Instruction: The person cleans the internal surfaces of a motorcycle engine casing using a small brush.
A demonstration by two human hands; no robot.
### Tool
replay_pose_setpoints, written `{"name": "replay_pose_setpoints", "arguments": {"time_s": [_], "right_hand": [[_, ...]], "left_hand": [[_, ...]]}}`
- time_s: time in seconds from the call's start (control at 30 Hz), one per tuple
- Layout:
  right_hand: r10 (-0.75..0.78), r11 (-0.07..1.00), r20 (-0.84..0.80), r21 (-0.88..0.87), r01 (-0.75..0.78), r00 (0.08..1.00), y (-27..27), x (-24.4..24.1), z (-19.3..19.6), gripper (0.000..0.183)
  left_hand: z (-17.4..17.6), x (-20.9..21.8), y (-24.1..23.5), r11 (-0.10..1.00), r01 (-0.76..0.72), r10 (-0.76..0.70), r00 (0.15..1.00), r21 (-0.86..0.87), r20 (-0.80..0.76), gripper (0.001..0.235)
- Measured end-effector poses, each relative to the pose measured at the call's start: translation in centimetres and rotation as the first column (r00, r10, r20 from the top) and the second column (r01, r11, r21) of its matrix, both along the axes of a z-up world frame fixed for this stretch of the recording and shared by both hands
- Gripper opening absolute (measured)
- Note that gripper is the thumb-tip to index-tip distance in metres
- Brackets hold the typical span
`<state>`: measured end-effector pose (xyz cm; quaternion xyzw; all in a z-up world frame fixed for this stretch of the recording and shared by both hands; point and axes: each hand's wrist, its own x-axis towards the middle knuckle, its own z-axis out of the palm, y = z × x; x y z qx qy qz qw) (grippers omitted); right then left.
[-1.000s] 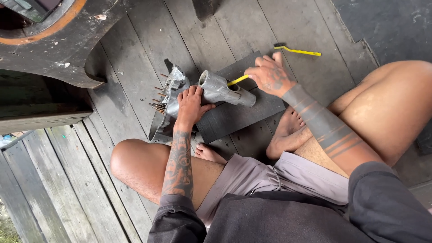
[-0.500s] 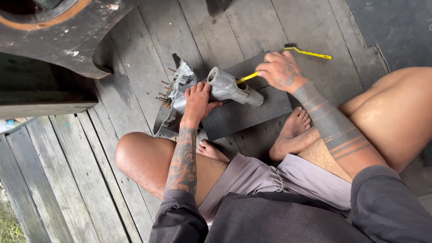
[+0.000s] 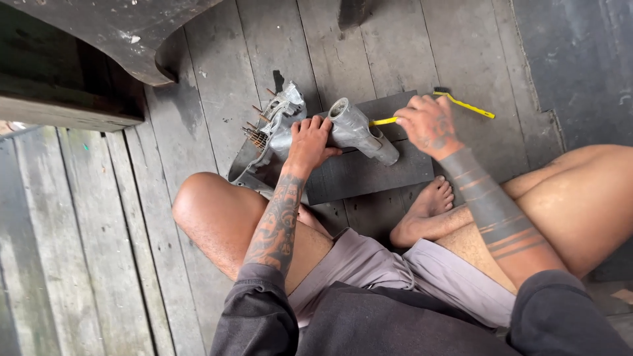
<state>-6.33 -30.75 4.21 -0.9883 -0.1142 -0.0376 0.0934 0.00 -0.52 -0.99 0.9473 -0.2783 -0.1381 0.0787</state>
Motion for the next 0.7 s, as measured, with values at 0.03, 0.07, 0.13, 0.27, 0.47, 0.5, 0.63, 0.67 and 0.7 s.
{"name": "replay_pose_setpoints", "arguments": {"time_s": [0.03, 0.07, 0.13, 0.27, 0.47, 0.5, 0.63, 0.67, 0.7], "right_hand": [[0.010, 1.000, -0.002, -0.012, -0.010, 1.000, 0.8, -0.2, 0.1, 0.021], [0.027, 0.996, -0.055, 0.082, -0.023, 0.998, 1.6, -0.5, 0.2, 0.018], [0.057, 0.985, -0.104, 0.170, -0.039, 0.993, 1.3, -0.3, 0.2, 0.016], [0.074, 0.984, -0.121, 0.169, -0.053, 0.990, -1.2, 0.7, 0.0, 0.019], [0.092, 0.984, -0.115, 0.162, -0.073, 0.989, 0.7, 0.6, 0.3, 0.021], [0.096, 0.971, -0.172, 0.231, -0.054, 0.980, 0.5, 0.9, 0.5, 0.019], [0.022, 0.970, -0.284, 0.238, 0.048, 0.959, -0.5, 1.4, 1.2, 0.015], [0.029, 0.989, -0.210, 0.145, 0.002, 0.977, 0.2, 1.3, 0.7, 0.017], [0.045, 0.998, -0.136, 0.048, -0.039, 0.990, 0.9, 1.1, 0.3, 0.020]], "left_hand": [[0.0, 0.0, -0.1, 1.000, -0.010, 0.010, 1.000, -0.012, -0.002, 0.080], [0.0, 0.1, 0.0, 1.000, -0.008, 0.008, 1.000, -0.008, -0.010, 0.080], [0.0, 0.1, -0.1, 1.000, -0.015, 0.015, 1.000, -0.009, -0.015, 0.080], [-0.7, 0.2, 0.0, 1.000, -0.029, 0.029, 0.999, -0.008, -0.030, 0.085], [-1.8, 0.0, -0.2, 0.999, -0.038, 0.037, 0.999, -0.015, -0.004, 0.089], [-1.5, 0.1, -0.1, 0.999, -0.035, 0.035, 0.999, -0.010, 0.003, 0.089], [-0.9, 0.0, 0.0, 0.999, -0.049, 0.048, 0.999, -0.012, -0.014, 0.088], [-0.6, 0.0, -0.1, 0.999, -0.050, 0.049, 0.999, -0.021, -0.014, 0.087], [-0.2, -0.1, -0.2, 0.998, -0.051, 0.050, 0.999, -0.029, -0.015, 0.085]]}}
